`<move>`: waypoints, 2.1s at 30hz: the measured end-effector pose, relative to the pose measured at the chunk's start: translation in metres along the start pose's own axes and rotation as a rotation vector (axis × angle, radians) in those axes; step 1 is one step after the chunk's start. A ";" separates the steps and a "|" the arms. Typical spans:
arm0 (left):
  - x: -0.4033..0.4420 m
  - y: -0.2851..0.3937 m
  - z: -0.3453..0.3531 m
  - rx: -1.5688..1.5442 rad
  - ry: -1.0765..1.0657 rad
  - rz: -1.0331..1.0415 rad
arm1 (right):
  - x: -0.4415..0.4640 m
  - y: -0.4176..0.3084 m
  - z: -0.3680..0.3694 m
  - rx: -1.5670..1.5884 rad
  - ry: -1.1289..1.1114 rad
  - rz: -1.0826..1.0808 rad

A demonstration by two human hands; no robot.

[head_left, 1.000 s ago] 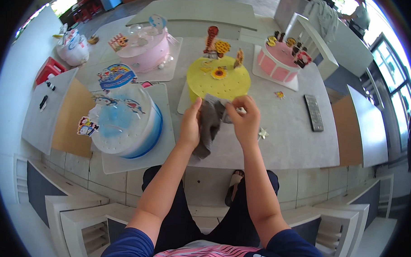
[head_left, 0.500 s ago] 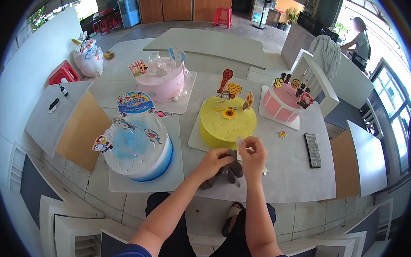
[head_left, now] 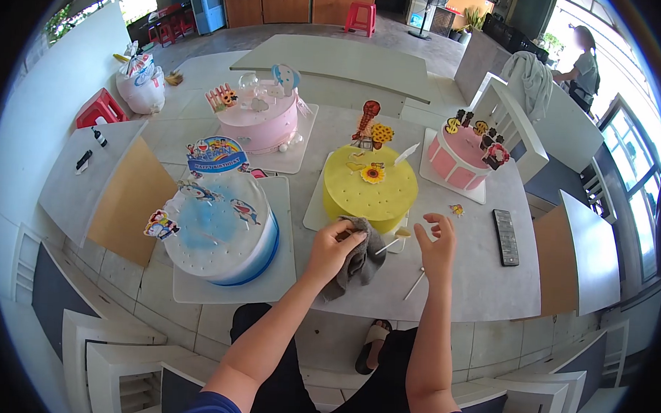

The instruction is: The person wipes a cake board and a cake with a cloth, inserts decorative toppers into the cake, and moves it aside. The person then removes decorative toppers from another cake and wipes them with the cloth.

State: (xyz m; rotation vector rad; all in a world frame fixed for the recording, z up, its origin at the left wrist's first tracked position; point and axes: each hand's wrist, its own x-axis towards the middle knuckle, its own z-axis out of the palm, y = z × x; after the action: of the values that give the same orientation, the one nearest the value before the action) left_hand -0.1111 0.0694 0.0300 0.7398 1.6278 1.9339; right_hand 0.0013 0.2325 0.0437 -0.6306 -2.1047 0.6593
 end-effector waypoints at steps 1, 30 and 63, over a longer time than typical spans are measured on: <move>0.000 -0.001 0.002 0.080 0.039 0.093 | -0.001 -0.009 -0.001 0.001 -0.006 -0.001; 0.107 0.027 -0.010 0.903 0.302 0.216 | 0.000 -0.010 -0.008 1.229 -0.047 0.547; 0.014 0.039 -0.011 -0.258 0.295 0.010 | -0.006 -0.045 0.013 0.961 -0.048 0.313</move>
State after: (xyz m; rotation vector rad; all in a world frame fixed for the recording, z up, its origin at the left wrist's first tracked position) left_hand -0.1301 0.0647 0.0678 0.3753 1.4930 2.2898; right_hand -0.0149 0.1924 0.0628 -0.3746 -1.4631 1.7110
